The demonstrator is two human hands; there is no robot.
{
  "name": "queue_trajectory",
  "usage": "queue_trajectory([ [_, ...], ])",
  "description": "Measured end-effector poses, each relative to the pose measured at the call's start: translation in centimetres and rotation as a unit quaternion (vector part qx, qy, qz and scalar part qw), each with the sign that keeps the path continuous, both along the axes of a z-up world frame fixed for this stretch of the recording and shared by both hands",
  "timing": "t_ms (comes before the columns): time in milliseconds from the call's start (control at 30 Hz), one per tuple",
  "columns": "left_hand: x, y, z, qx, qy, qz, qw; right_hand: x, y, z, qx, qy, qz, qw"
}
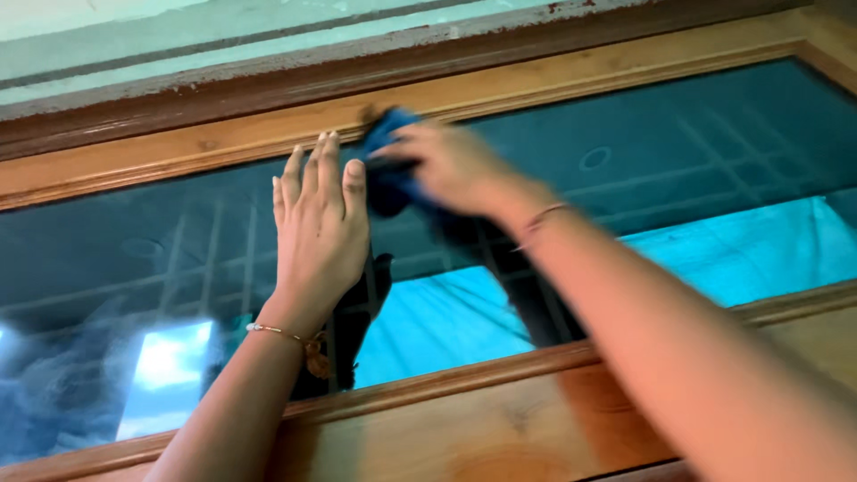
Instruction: The person wipes the glass panes of a wooden-framed window and its wooden frame using a blue cloth.
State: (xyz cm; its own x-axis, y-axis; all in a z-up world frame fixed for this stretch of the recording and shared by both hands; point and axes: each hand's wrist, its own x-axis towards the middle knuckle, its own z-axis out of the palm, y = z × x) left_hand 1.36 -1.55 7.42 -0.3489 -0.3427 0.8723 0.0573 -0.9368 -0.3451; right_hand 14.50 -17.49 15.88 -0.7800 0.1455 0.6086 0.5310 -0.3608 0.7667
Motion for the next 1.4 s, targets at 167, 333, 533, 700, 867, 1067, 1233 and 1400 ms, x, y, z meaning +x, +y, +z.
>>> queue_trajectory([
  [167,0.7,-0.6,-0.6,0.015,0.031,0.006,0.999,6.8,-12.5,-2.2,0.154,0.079,-0.046,0.984],
  [333,1.6,-2.4,-2.0,0.025,0.048,0.005,0.999,8.1,-13.9,-8.2,0.344,0.16,-0.104,0.919],
  [533,3.7,-6.8,-3.1,0.067,0.025,-0.008,0.997,2.4,-7.4,-15.3,0.097,0.0,-0.051,0.994],
  [700,4.8,-10.6,-3.2,0.07,0.021,-0.064,0.995,0.1,-7.0,-19.8,-0.138,0.07,-0.042,0.987],
  [867,4.8,-10.5,-5.8,0.078,0.037,-0.06,0.994,3.1,-13.0,-20.4,-0.084,0.145,-0.065,0.984],
  [1067,3.8,-8.6,-10.0,0.097,0.098,-0.081,0.987,4.3,-19.1,-16.8,0.133,0.262,-0.142,0.945],
  [1233,3.7,-8.2,-12.5,0.08,0.2,-0.189,0.958,-0.1,-18.5,-15.3,-0.056,0.426,0.222,0.875],
  [1400,3.0,-9.5,-13.1,0.055,0.303,-0.44,0.843,-4.1,-16.4,-17.7,-0.293,0.511,0.356,0.726],
])
